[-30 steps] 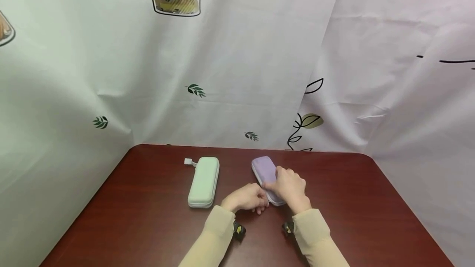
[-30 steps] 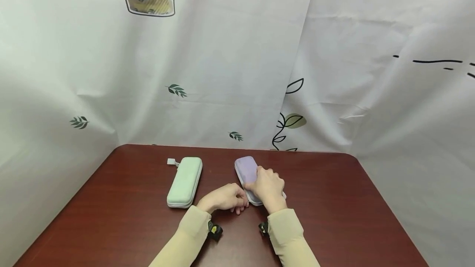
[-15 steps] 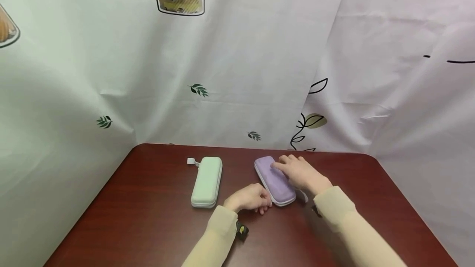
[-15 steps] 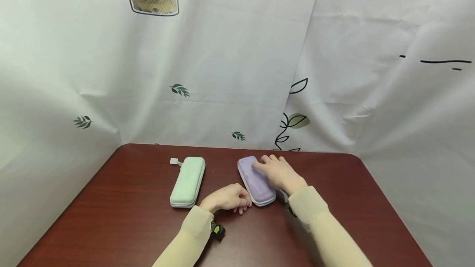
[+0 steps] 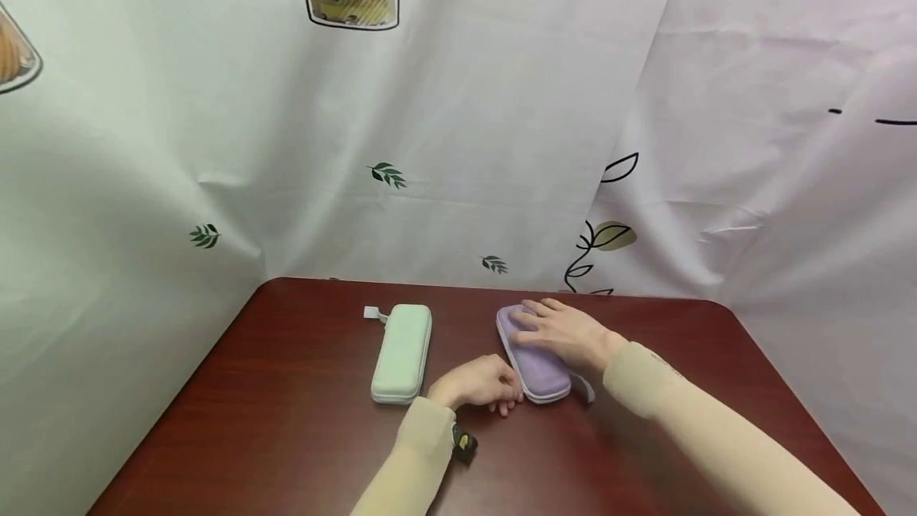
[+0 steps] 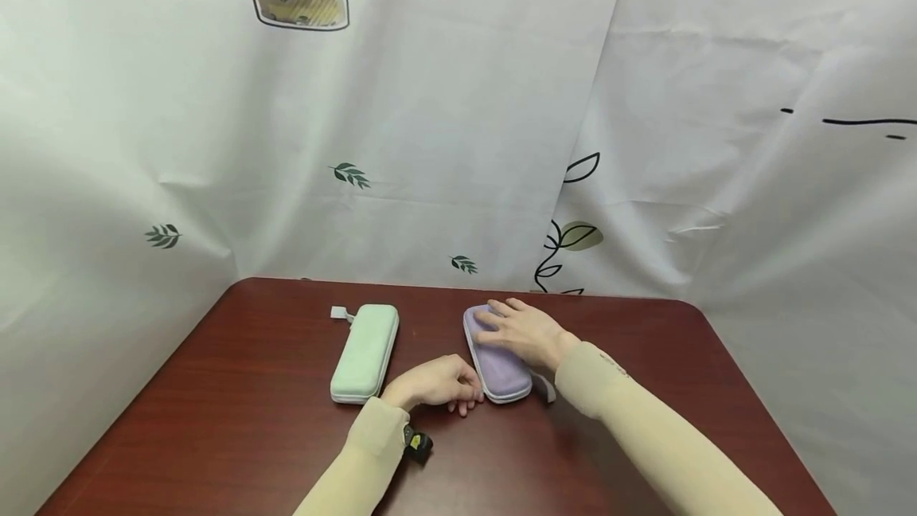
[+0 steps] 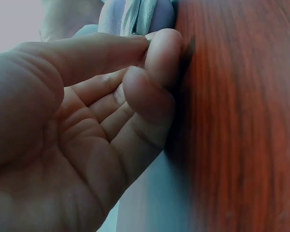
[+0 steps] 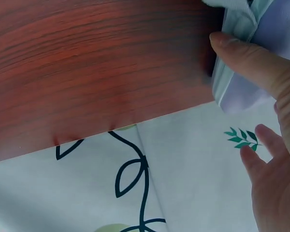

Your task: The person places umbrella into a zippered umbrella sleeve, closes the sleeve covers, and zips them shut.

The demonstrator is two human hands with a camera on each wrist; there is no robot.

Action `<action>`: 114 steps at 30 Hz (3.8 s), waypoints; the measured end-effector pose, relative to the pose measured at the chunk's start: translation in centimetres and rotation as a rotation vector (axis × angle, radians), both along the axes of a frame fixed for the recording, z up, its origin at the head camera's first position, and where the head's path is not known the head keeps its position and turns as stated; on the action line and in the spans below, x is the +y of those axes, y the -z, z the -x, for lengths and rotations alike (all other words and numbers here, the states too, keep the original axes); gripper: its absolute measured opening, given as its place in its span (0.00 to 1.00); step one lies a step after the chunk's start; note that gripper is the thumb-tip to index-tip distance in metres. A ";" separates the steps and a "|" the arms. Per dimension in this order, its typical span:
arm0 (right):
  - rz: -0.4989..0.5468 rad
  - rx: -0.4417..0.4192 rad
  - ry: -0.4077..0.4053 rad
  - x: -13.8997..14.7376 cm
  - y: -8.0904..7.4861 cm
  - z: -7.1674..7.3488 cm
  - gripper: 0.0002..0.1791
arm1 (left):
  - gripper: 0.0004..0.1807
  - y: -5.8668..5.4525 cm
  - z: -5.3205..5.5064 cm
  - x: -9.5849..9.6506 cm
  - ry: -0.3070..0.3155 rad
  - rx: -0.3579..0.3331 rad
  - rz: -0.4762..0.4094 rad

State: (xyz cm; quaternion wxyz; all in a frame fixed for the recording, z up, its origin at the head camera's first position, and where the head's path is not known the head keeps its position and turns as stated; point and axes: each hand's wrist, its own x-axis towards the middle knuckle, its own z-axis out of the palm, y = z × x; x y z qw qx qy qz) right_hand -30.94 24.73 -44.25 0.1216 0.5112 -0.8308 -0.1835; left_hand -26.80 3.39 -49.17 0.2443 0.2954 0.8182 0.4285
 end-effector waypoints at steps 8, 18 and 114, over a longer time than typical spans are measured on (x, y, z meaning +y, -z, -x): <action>0.044 -0.140 0.078 0.1 -0.4 0.2 0.40 | 0.11 -0.2 0.4 -1.3 -0.063 0.037 0.017; 0.248 -0.353 0.192 1.3 0.3 0.4 0.47 | 0.11 -0.3 1.2 -2.7 -0.148 0.147 0.053; 0.679 -0.421 0.953 -2.2 1.2 -5.8 0.37 | 0.16 0.9 1.4 -0.6 -0.488 -0.178 -0.444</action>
